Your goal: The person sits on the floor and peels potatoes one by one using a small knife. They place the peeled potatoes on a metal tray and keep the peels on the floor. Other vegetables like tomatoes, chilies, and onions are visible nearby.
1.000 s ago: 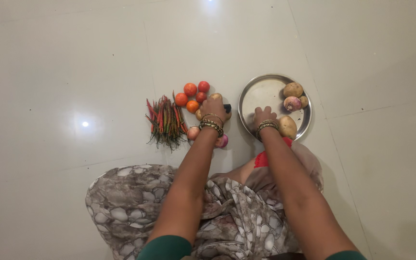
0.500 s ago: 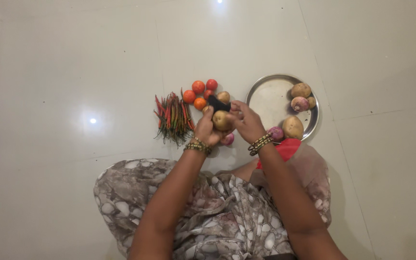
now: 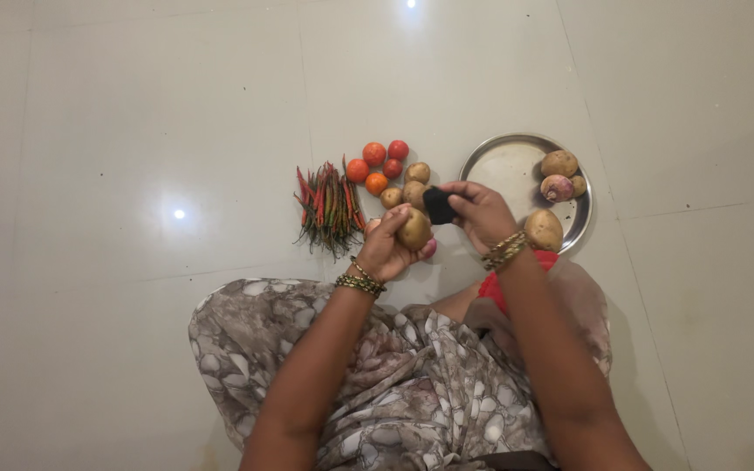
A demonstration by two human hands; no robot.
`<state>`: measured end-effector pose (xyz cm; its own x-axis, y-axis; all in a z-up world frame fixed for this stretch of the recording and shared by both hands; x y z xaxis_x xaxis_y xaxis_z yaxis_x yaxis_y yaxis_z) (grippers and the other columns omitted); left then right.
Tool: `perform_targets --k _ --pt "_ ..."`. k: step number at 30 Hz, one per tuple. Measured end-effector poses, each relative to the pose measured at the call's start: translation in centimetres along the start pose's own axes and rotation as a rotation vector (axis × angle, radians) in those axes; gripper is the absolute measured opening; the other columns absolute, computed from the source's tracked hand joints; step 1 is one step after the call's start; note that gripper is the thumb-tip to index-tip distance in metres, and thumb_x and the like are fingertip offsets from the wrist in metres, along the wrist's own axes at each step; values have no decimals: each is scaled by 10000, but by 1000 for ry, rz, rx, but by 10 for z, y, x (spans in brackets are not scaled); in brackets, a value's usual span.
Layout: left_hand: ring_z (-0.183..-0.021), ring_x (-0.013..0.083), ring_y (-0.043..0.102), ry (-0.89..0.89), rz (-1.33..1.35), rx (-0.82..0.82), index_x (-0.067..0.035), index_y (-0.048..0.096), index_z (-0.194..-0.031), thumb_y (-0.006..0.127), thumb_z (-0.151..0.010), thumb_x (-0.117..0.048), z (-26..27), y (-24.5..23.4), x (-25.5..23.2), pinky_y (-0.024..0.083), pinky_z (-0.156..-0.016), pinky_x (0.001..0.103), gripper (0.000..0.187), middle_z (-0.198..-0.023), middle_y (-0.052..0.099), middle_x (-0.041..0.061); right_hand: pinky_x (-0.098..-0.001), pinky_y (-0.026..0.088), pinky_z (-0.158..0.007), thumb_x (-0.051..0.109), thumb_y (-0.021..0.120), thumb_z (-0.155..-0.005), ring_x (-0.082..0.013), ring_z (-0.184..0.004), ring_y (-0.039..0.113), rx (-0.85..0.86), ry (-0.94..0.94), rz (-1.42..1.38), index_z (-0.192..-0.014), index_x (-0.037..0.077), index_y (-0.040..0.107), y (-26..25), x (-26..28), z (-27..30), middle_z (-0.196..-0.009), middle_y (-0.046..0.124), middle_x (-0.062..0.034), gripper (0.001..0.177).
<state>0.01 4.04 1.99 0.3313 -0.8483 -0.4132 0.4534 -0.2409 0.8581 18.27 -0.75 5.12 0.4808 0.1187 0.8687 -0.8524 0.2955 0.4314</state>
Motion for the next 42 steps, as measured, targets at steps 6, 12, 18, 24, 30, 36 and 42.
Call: perform_targets --k 6,12,18,24,30,36,42 --pt "-1002 210 640 97 32 29 -187 498 -1291 434 -1095 -408 -22 -9 17 565 -826 398 302 -1192 611 53 -405 528 -973 14 602 -983 -212 -1106 641 -82 -264 478 -1263 29 693 48 -3 22 -1225 685 -109 295" --pt "-1204 188 600 181 6 20 -110 509 -1349 323 -1066 -622 -32 -11 27 512 -1042 339 614 -1295 609 72 -517 411 -1061 143 637 -901 -426 -1254 530 -370 -902 1440 -1218 50 668 105 -14 50 -1363 563 -237 331" --pt "-1220 178 595 147 -150 -194 -196 427 -1431 327 -1003 -660 -26 -9 32 518 -1019 366 639 -1342 578 51 -450 501 -981 173 518 -1068 -386 -1120 662 -421 -411 1083 -1248 72 685 57 -35 2 -1218 701 -180 265" --pt "-1031 151 618 106 -341 -59 -204 404 -1350 450 -1059 -355 -28 -6 42 542 -778 356 331 -1215 596 10 -373 516 -1036 85 524 -1018 -243 -1181 682 -355 -444 527 -1127 60 669 32 -31 -1 -1249 724 -115 183" --pt "-991 145 607 132 -199 -33 -197 510 -1303 458 -1118 -317 -34 -18 35 512 -748 322 227 -1163 606 17 -405 477 -1095 136 671 -988 -291 -1220 664 30 -797 957 -1165 50 707 62 3 24 -1260 721 -124 199" --pt "-967 154 614 81 -135 -13 -157 504 -1324 336 -1096 -486 -28 -14 31 541 -735 321 434 -1193 612 52 -390 520 -953 156 755 -905 -298 -1040 683 -229 -636 1175 -1091 70 770 42 -6 11 -1105 752 -101 206" --pt "-1007 171 607 90 -290 -39 -233 371 -1422 423 -1044 -264 -28 -11 30 531 -756 327 382 -1271 560 43 -384 549 -861 94 710 -909 -293 -935 694 -300 -512 920 -1043 39 721 16 -15 6 -1015 710 -123 146"
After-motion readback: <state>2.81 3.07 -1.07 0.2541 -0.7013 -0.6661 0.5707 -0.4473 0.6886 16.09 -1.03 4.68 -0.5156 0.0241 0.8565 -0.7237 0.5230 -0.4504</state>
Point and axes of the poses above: each hand's wrist, its own z-axis away from the middle knuckle, its own y-axis out of the palm, x = y × z, the point moved 5 cm from there along -z, towards the middle knuckle
